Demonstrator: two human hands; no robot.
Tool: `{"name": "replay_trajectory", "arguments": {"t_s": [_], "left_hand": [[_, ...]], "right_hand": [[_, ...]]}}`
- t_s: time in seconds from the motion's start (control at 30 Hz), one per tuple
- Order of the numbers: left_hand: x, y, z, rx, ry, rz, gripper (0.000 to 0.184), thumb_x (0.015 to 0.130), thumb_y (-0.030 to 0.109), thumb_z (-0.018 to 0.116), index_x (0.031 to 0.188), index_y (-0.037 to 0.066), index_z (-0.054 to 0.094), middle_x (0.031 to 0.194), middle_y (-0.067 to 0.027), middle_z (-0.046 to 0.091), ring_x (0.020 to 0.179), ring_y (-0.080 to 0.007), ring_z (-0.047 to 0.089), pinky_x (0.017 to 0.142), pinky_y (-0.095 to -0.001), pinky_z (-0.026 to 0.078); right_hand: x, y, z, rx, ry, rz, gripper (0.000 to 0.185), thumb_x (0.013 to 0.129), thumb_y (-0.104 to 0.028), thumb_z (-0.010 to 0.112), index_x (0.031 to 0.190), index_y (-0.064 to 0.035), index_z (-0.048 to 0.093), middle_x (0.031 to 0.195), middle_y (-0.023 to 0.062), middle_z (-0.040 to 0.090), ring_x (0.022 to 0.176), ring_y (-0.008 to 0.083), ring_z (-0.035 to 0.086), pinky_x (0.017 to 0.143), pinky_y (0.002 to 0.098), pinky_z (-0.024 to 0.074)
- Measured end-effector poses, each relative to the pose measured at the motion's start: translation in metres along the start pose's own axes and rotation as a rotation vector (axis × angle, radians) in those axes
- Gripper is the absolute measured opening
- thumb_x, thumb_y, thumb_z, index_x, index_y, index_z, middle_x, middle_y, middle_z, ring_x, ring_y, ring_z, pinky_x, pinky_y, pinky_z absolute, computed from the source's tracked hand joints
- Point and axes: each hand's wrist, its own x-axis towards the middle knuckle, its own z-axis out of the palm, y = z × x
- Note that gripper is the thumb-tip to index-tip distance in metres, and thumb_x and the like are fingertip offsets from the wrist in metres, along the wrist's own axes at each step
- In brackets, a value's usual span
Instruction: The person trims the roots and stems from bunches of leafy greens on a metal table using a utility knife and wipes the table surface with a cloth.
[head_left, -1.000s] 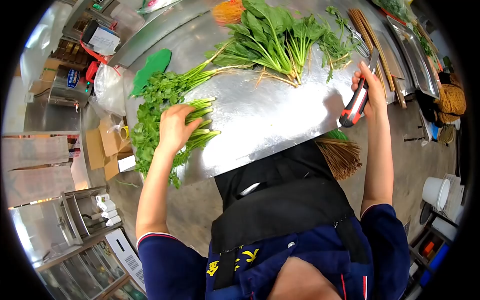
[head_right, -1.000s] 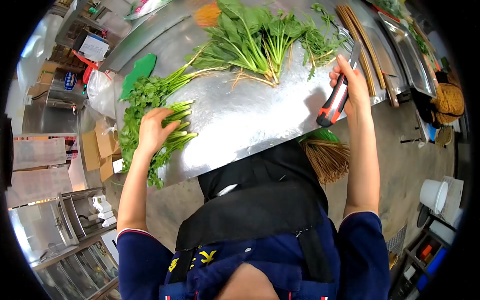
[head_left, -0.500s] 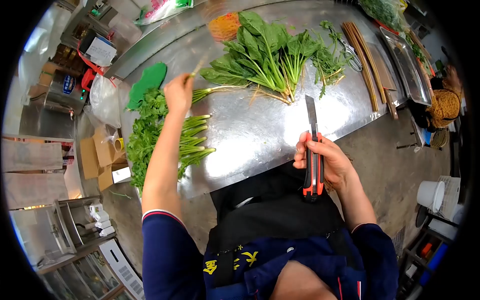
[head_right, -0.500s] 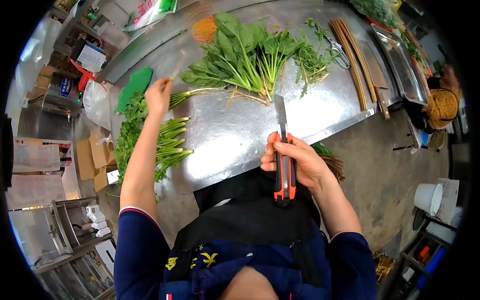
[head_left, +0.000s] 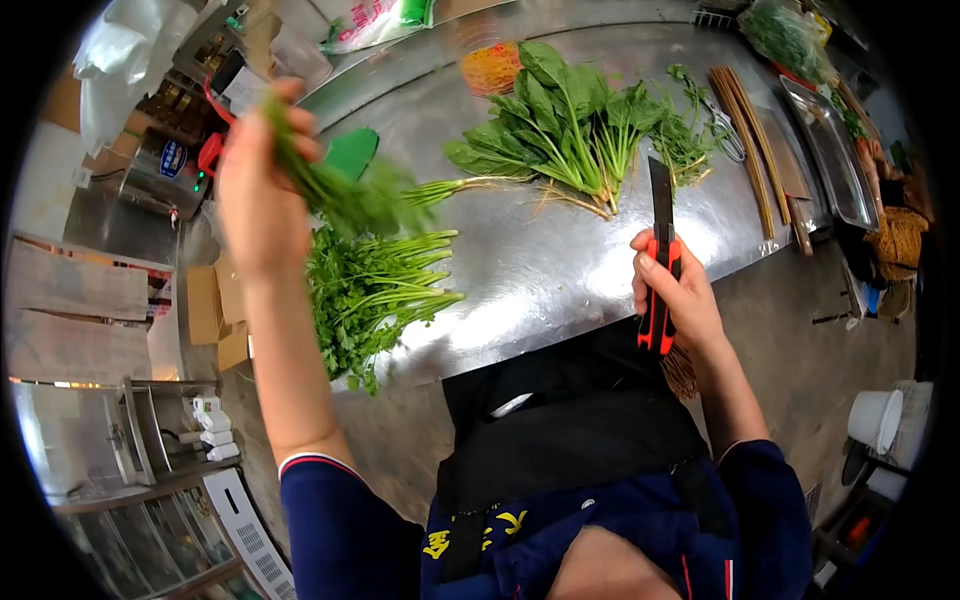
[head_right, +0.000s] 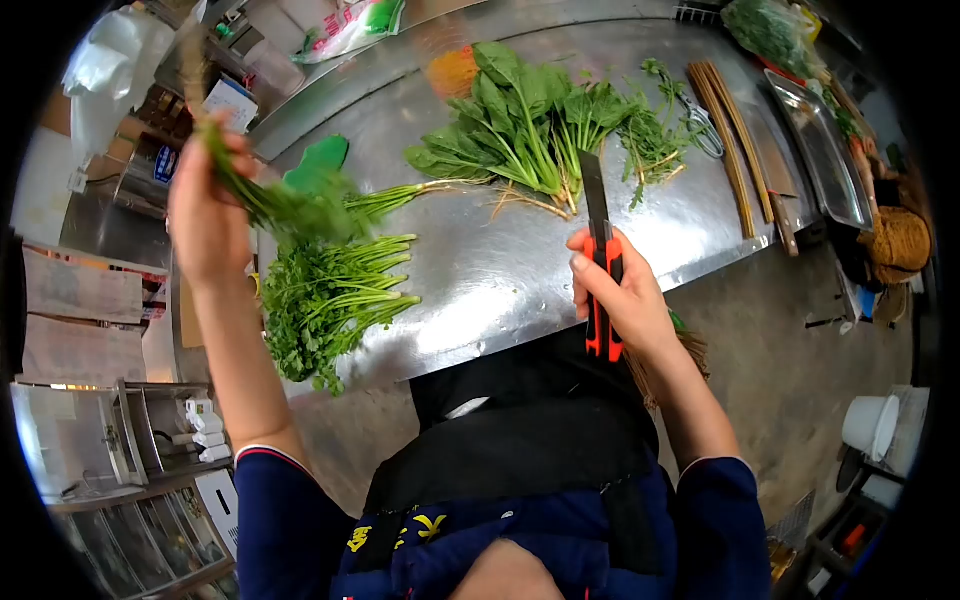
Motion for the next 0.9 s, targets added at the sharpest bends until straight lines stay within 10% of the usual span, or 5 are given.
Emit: {"name": "replay_trajectory", "arguments": {"t_s": [0.23,0.9], "left_hand": [[-0.093,-0.065,0.098,-0.189,-0.381,-0.579,0.028,0.096,0.023,0.046,0.11,0.001,0.055,0.079,-0.0022,0.058,0.064,-0.0054,0.046,0.057,-0.0184,0.036],[-0.122,-0.094,0.155,-0.263,-0.553,-0.719,0.032,0.092,0.03,0.055,0.106,0.002,0.056,0.076,-0.0021,0.056,0.059,-0.0053,0.043,0.051,-0.018,0.031]], "right_hand": [[-0.009,-0.014,0.018,-0.639,0.064,-0.437,0.025,0.082,-0.01,0.063,0.104,-0.0032,0.053,0.076,0.0052,0.053,0.06,0.0143,0.054,0.056,0.0268,0.0447],[-0.026,-0.015,-0.009,-1.051,0.154,-0.617,0.031,0.067,-0.005,0.068,0.093,-0.0093,0.051,0.078,0.0031,0.054,0.07,0.0237,0.059,0.057,0.0348,0.0487]]}}
